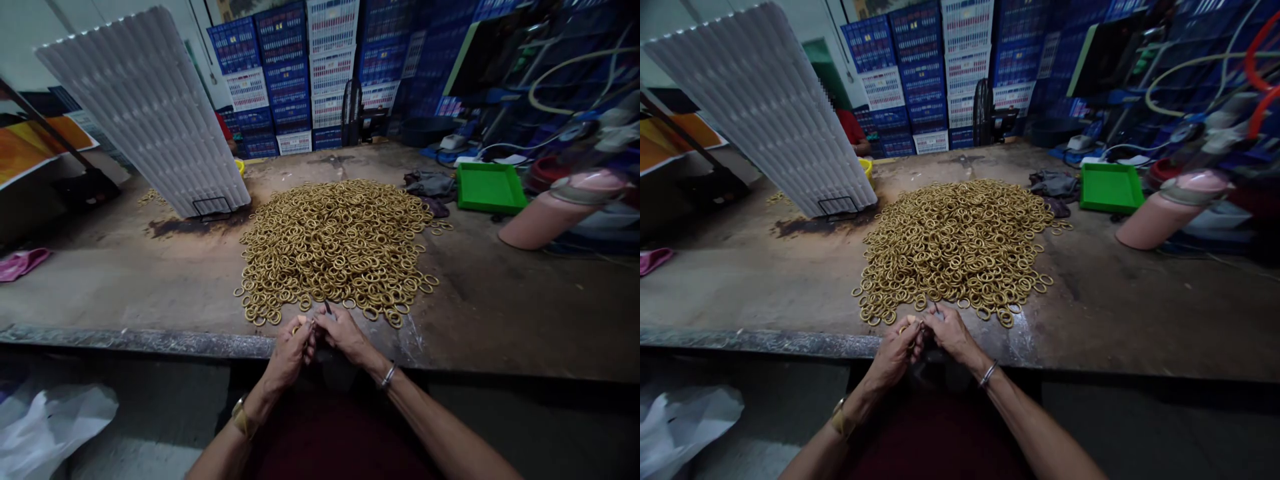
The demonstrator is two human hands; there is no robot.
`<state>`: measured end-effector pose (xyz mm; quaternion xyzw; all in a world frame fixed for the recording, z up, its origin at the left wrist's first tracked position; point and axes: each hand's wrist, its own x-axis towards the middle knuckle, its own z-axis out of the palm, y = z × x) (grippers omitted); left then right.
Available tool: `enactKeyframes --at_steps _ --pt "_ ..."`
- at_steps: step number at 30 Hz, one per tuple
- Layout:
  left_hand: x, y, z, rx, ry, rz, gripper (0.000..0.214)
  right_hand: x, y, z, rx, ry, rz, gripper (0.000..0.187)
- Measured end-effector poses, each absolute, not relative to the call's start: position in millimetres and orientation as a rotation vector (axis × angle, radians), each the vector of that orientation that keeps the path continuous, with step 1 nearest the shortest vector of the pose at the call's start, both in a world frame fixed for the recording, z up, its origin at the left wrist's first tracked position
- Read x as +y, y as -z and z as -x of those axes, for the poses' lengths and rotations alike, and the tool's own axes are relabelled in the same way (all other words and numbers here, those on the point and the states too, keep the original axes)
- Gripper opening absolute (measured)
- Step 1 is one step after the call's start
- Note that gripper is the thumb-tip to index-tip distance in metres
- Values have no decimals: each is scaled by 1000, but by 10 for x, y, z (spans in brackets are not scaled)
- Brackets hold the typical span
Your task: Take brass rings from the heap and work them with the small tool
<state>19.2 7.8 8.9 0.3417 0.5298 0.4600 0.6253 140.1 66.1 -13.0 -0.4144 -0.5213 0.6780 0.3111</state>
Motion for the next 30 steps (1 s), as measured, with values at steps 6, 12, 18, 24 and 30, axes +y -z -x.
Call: enactKeyframes --at_steps 6,12,18,24,30 --pt "61 -137 -177 1195 -1084 -781 31 664 99 -1444 -1541 -1527 1202 14" --pt "68 -150 -153 1288 -1097 -935 33 590 132 -1476 -2082 -1135 1042 13" --pt "64 -121 -149 1369 -1074 -1015 33 592 146 -1474 -2242 -1006 1048 14" --pt "24 -175 -124 1358 -1072 -935 37 616 75 -1479 -2452 -859 1187 19" --pt "-286 -322 -75 1152 -836 -878 33 757 76 -1411 -2502 -588 1429 24"
